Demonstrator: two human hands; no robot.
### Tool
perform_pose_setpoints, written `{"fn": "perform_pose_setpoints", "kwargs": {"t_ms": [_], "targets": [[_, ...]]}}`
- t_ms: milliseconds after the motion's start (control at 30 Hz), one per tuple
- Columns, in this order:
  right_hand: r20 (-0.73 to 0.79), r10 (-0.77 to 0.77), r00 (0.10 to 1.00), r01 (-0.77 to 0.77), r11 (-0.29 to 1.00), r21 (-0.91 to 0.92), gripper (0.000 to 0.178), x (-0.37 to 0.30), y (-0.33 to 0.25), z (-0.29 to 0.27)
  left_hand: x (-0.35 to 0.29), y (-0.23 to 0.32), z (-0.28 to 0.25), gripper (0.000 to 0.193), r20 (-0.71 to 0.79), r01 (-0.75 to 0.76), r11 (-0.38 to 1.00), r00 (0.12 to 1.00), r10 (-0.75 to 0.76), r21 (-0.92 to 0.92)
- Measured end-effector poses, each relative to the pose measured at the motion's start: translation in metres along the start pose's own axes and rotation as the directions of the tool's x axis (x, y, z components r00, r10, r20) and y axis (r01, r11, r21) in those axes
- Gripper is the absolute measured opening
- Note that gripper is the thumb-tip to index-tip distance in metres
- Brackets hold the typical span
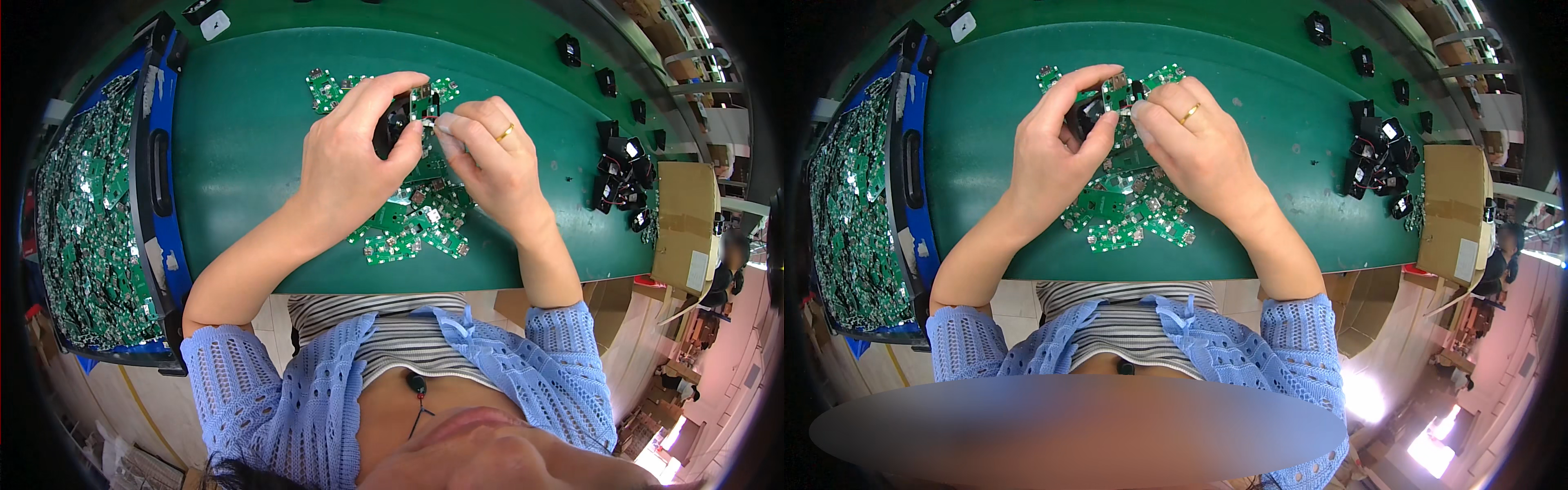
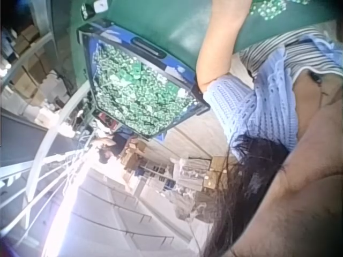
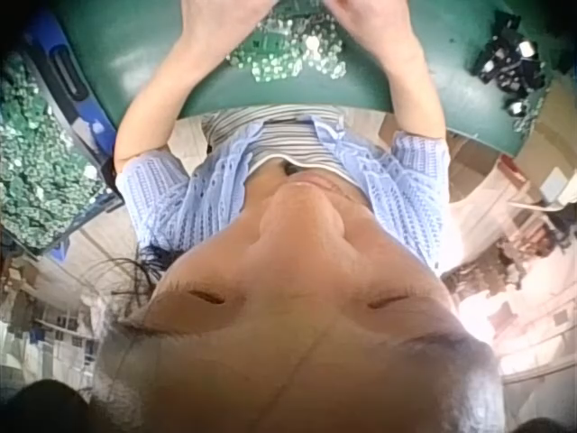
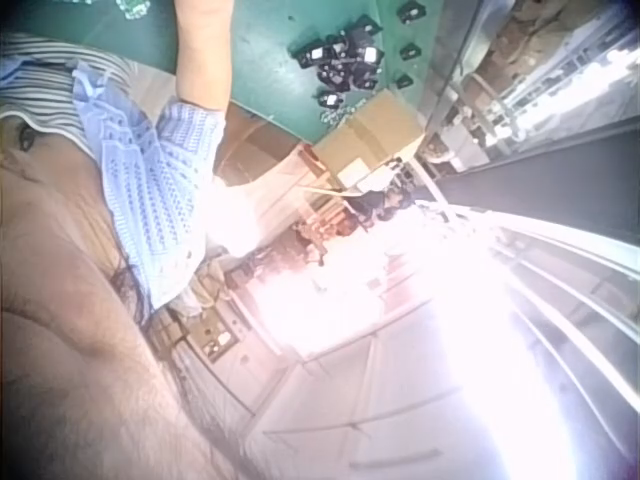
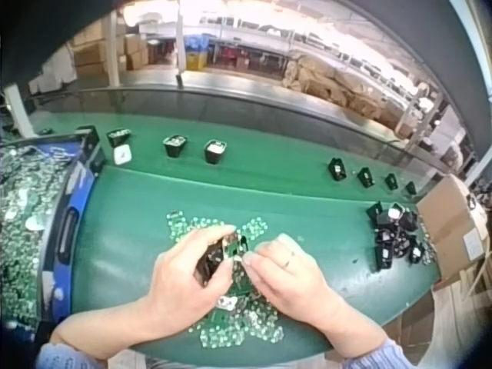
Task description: The person picks up a black plastic housing and a circuit board, fits the board into the housing by hand, and presses them together. They place the assembled unit onto the green surface and repeat the process with another housing and circuit board.
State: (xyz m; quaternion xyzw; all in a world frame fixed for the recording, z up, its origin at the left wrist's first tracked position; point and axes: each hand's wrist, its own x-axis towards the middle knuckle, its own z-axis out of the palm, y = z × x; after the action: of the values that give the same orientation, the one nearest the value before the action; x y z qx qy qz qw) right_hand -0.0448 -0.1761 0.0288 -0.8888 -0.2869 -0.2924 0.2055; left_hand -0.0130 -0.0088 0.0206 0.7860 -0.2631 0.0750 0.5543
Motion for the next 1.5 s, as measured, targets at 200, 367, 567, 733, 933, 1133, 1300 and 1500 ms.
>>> {"fn": "perform_pose_setpoints", "kwargs": {"t_ms": [200,367,567,733,933,1133,1300,1500], "targets": [[0.042,-0.016,0.999,0.018,0.998,-0.063,0.024,0.003,-0.004,-0.002,0.0,-0.001,-0.001,0.032,0.001,-0.016,1.0,1.0,0.016,-0.001],[0.084,-0.025,0.996,0.03,0.997,-0.068,0.019,0.002,-0.006,-0.002,0.0,-0.001,0.0,0.031,0.025,0.002,1.0,1.0,-0.001,-0.028],[0.031,0.288,0.957,-0.284,0.911,0.3,0.014,-0.001,-0.003,0.001,-0.001,-0.001,-0.002,0.029,0.055,-0.09,0.996,0.994,0.09,-0.015],[0.099,0.355,0.93,-0.366,0.859,0.356,0.016,0.001,-0.004,-0.003,-0.002,-0.001,0.002,0.029,0.046,-0.165,0.986,0.985,0.167,-0.039],[0.033,0.275,0.961,-0.274,0.924,0.267,0.017,-0.004,0.002,0.008,-0.005,-0.007,0.01,0.03,0.023,-0.201,0.98,0.979,0.2,0.008],[-0.008,0.59,0.807,-0.532,0.734,0.421,0.037,-0.003,-0.007,0.015,-0.003,-0.022,0.016,0.039,0.075,0.205,0.869,0.978,-0.192,-0.451],[0.221,0.724,0.653,-0.616,0.337,0.712,0.031,0.003,-0.006,0.004,0.0,-0.017,0.007,0.036,0.234,0.255,0.818,0.96,-0.151,-0.516],[0.196,0.65,0.734,-0.506,0.332,0.796,0.022,-0.01,-0.005,0.004,0.009,-0.018,0.009,0.031,0.473,0.624,0.404,0.777,-0.416,-0.669]]}}
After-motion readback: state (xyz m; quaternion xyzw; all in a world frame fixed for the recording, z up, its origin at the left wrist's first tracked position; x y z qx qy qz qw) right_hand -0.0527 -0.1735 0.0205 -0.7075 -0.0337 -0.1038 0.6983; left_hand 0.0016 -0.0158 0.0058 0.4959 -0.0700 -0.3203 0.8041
